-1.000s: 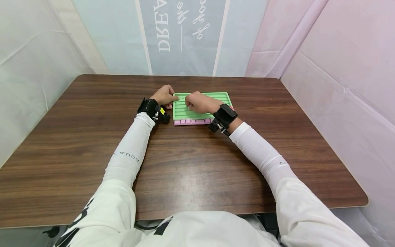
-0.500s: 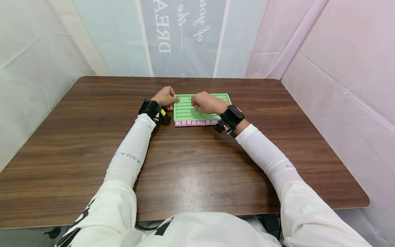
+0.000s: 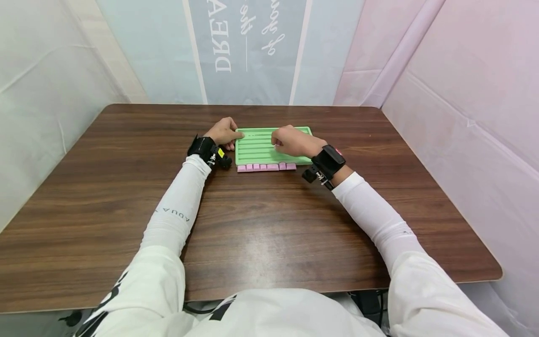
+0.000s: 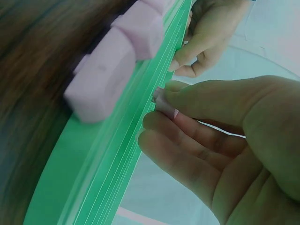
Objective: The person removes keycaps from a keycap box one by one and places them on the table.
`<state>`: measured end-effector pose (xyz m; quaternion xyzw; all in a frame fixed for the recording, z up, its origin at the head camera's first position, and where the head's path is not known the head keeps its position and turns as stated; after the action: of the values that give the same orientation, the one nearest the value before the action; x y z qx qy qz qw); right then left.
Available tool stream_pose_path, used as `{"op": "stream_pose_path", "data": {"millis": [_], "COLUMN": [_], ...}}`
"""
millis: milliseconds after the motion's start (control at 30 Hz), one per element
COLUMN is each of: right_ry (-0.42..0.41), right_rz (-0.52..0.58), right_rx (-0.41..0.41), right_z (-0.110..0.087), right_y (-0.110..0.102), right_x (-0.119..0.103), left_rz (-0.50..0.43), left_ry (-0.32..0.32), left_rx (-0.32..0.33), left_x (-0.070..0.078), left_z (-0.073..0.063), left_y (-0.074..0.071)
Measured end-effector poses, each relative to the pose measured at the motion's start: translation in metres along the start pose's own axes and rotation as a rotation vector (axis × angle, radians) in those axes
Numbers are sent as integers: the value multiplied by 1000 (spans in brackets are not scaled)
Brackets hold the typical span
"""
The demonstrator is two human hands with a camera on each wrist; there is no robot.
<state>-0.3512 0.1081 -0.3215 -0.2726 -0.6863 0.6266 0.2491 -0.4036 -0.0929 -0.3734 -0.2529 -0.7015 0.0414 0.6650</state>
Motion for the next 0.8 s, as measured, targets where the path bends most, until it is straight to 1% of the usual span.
{"op": "stream_pose_path", "data": {"millis": [400,567,800], "right_ry": [17,22,31], "right_rz": [-7,-28,-18], "right_rx": [-6,-26,-55], "right_z": [-17,-23,-35], "right_y": [-3,-4,-6], "right_x": [13,18,22], "left_rz": [9,8,5], "left_ry": [7,9,7], "left_rx": [9,18,7], "left_x": [2,2,0], "left_z": [-2,-3,-3], "left_y": [-2,-3,0]}}
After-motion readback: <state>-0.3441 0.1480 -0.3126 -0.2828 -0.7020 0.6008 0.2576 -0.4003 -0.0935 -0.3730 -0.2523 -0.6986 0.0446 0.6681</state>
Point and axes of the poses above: each hand's wrist, its own z-axis towards the middle knuckle, its own y-axis out of the palm, x = y × z, the point moved 6 cm from there along z, towards the middle knuckle, and after that the axes turned 15 degrees about -z, right-handed, at the moved point
